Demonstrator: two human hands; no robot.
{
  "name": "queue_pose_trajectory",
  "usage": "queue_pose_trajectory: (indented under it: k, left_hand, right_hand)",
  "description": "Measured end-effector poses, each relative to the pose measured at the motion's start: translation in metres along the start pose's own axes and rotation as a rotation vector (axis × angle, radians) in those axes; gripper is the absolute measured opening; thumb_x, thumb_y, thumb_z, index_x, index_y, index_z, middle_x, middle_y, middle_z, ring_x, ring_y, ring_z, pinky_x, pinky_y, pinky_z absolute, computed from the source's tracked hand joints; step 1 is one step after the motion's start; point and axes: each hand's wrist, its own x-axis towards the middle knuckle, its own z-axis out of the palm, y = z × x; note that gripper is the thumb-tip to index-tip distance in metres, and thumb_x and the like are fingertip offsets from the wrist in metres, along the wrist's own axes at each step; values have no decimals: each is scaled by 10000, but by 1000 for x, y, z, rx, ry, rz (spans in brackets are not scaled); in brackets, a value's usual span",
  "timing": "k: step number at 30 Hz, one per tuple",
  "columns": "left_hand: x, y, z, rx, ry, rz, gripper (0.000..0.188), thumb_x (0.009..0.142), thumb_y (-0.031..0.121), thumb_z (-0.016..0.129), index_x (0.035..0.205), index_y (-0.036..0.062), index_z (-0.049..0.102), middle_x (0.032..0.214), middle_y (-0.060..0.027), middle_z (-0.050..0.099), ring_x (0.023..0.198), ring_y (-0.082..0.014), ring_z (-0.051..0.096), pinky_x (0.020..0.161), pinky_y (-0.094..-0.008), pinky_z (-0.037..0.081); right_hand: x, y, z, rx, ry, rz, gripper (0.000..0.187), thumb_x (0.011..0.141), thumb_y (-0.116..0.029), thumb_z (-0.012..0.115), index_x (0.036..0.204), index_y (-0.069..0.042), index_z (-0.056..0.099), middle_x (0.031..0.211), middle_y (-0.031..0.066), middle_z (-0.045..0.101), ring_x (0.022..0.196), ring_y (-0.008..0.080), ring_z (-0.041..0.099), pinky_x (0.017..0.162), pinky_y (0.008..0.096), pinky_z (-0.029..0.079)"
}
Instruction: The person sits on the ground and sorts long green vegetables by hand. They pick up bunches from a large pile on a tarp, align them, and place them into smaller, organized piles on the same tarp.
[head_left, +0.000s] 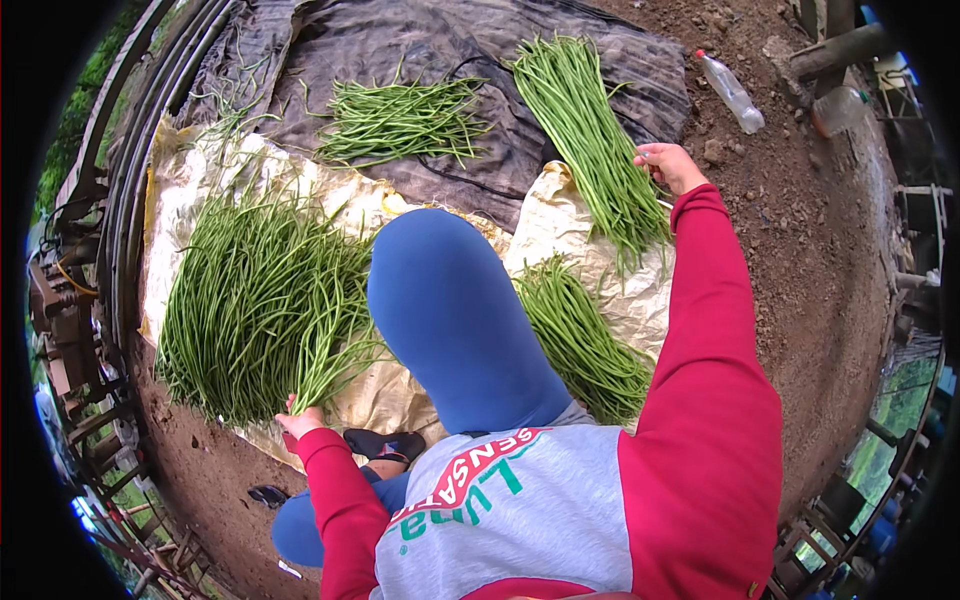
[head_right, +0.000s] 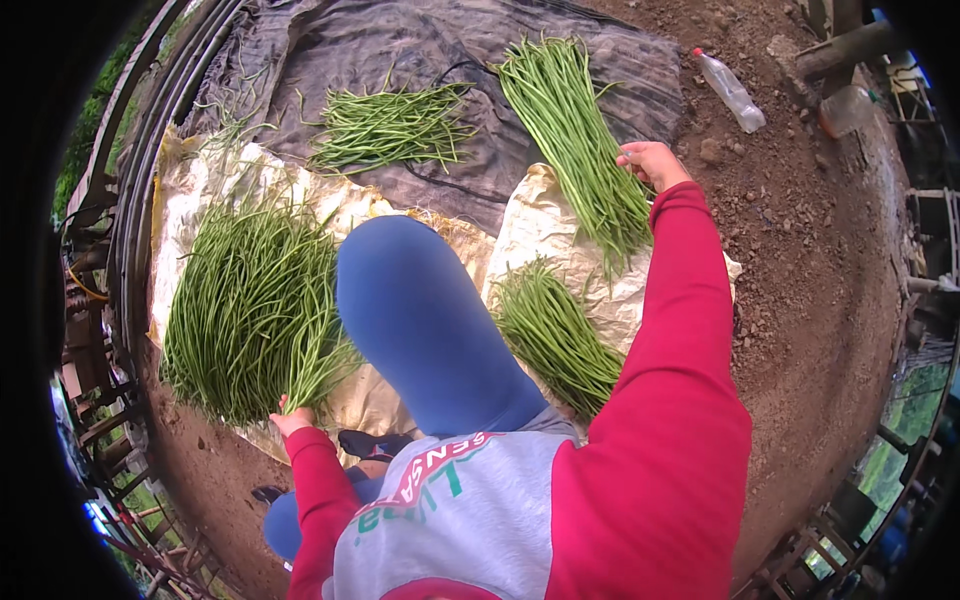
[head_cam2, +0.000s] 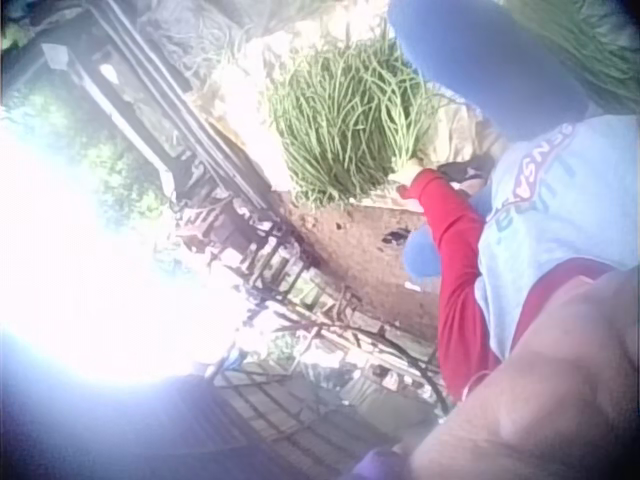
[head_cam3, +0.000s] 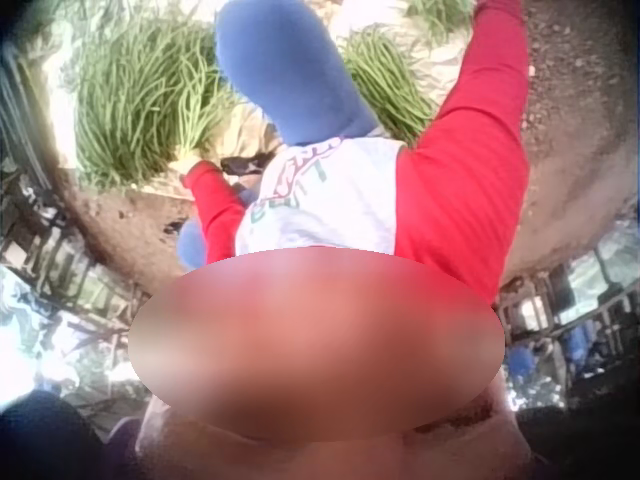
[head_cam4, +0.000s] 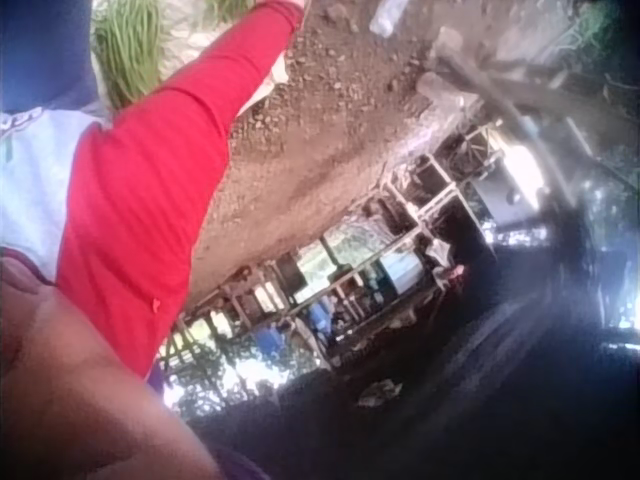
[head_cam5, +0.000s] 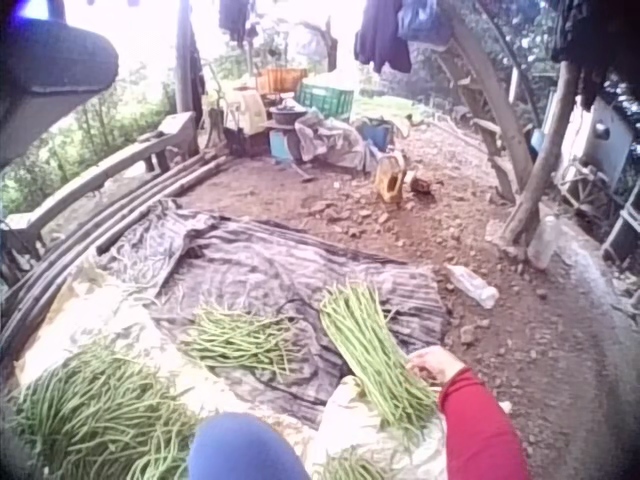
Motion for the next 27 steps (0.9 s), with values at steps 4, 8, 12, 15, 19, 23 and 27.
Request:
queue_pose_trajectory:
  k: [4, 8, 12, 15, 19, 23, 27]
  left_hand:
    - [1, 4, 0, -46, -34, -39, 554, 953, 602, 434, 747, 89, 459, 651, -37, 542, 666, -188, 558, 741, -382, 500]
    - [1, 3, -1, -76, -14, -56, 578, 945, 621, 431, 723, 88, 460, 641, -36, 538, 652, -186, 549, 730, -356, 492]
    - [0, 3, -2, -79, -17, -65, 599, 944, 632, 415, 691, 91, 458, 631, -39, 534, 649, -187, 545, 723, -348, 488]
    - [0, 4, -1, -59, -20, -48, 607, 947, 633, 404, 686, 89, 466, 632, -43, 538, 653, -191, 553, 727, -354, 496]
    - [1, -1, 1, -22, 19, 5, 619, 953, 630, 388, 695, 76, 488, 648, -52, 557, 666, -201, 569, 737, -366, 508]
    - [7, 2, -10, -55, -37, -41, 622, 959, 625, 376, 711, 69, 506, 670, -61, 578, 689, -219, 576, 778, -396, 505]
    - [9, 0, -18, -79, -34, -50, 595, 962, 616, 384, 724, 84, 508, 719, -61, 597, 753, -225, 577, 846, -433, 480]
  right_hand:
    - [3, 8, 0, -3, -24, -14, 272, 892, -74, 595, 1161, -44, 617, 896, -4, 702, 626, 28, 520, 534, 195, 391]
    - [4, 19, 12, 62, -54, 40, 320, 877, -77, 618, 1196, -75, 607, 903, -12, 685, 657, 44, 516, 592, 225, 418]
    - [-2, 18, 26, 113, -134, 56, 333, 870, -74, 628, 1202, -100, 609, 937, -25, 671, 709, 54, 529, 634, 243, 412]
    - [-9, 8, 38, 112, -166, -19, 322, 858, -62, 636, 1177, -102, 615, 956, -28, 676, 735, 53, 541, 636, 239, 399]
    - [-32, -20, 59, 154, -201, -163, 302, 824, -27, 648, 1112, -113, 626, 992, -18, 687, 789, 54, 567, 645, 226, 396]
    - [-79, -31, 85, 216, -453, -211, 277, 826, -14, 639, 1091, -93, 614, 1021, 20, 694, 908, 96, 624, 725, 251, 476]
    - [-111, -26, 106, 212, -495, -94, 278, 928, -159, 607, 1187, -62, 576, 911, 28, 676, 770, 104, 617, 651, 246, 470]
